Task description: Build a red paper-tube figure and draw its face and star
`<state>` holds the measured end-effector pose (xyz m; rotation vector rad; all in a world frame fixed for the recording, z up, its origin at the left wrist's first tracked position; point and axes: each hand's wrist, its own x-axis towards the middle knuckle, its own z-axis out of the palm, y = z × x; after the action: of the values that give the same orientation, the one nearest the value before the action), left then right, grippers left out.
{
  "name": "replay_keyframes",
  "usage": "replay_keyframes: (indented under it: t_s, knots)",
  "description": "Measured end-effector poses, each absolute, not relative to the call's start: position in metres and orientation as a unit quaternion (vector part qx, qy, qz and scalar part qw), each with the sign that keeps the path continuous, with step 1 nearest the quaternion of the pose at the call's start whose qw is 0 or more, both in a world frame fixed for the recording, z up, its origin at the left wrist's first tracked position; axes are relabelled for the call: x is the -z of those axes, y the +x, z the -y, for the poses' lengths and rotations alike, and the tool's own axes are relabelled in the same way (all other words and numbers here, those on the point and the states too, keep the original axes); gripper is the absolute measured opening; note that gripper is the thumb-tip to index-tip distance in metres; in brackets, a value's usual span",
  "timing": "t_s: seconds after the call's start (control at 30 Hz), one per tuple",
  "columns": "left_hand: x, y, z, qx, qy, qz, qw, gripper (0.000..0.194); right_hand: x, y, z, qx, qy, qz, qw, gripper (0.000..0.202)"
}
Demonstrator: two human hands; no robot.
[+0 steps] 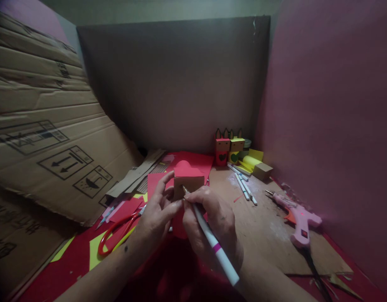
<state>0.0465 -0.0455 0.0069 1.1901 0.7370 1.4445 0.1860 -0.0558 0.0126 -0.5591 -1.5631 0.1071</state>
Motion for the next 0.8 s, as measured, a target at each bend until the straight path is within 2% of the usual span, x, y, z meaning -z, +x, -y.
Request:
replay_keyframes:
  t_s: [0.8]
  knots:
    - [-0.0074, 0.0471, 0.0452, -0.612, 0.505, -0.305, 0.527, 0.078, -0.0122, 0.1872, 0.057, -0.05, -0.242, 0.709, 0.66, 0.02]
